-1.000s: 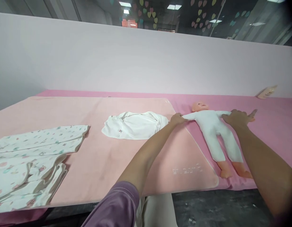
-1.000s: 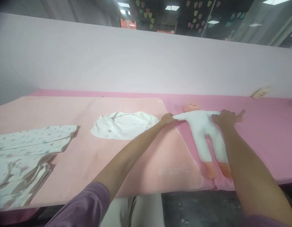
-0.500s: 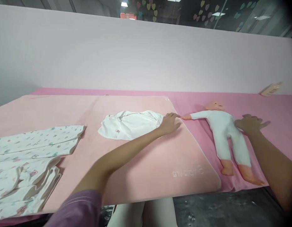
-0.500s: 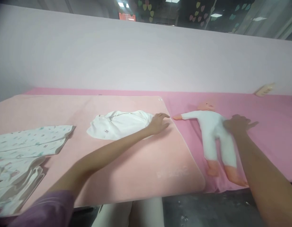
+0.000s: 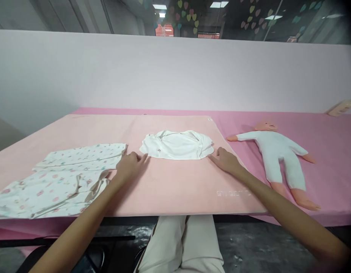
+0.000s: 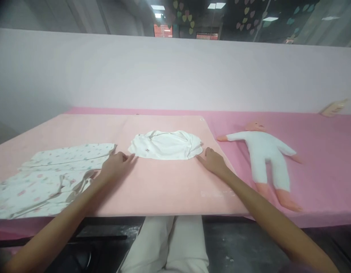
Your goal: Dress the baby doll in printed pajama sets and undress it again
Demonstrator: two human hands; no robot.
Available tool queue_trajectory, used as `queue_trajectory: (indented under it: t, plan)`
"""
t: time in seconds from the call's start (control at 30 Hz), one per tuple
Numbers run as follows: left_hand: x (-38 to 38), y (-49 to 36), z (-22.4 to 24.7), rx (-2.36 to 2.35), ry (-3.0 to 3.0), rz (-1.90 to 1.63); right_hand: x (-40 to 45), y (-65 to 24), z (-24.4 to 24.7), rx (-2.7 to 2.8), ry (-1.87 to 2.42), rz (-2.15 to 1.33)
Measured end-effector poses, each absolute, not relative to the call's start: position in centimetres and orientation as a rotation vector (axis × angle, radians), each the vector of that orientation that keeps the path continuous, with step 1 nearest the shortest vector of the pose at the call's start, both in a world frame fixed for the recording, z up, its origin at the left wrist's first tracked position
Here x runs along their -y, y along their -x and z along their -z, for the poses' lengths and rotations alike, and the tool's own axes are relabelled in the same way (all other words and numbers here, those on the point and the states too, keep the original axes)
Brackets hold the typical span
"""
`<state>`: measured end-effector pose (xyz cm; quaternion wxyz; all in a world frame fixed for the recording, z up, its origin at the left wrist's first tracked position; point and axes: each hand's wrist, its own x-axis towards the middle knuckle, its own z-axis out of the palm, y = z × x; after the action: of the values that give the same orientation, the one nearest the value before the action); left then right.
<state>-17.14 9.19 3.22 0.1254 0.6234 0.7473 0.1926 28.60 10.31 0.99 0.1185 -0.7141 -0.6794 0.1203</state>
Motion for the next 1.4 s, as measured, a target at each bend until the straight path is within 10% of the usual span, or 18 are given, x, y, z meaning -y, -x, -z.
queue_trajectory:
  t: [0.33,0.83,1.1,1.23,1.4]
  plan:
    - [-13.8,14.0,-3.7,-2.126,-1.770,-0.513,-12.3,-22.1,-2.4,1.885,2.105,-0.420]
    - [5.1,15.0,-2.3,-1.476,-1.145,-1.236,6.1,-27.1,-1.2,0.975,1.247,-1.482]
    - [3.2,10.6,-4.6,-1.328,-1.944,-1.130,3.9,-20.0,-3.3,1.526,1.253,-0.728]
    - [6.3,11.3,-5.3,-0.925,-2.465,-0.540,6.6,-20.6,-4.0,2.293,1.026,-0.812]
    - [4.5,16.2,-5.2,-1.176,-2.370,-0.758,6.4,-24.6,-3.3,2.178,1.160,-0.642]
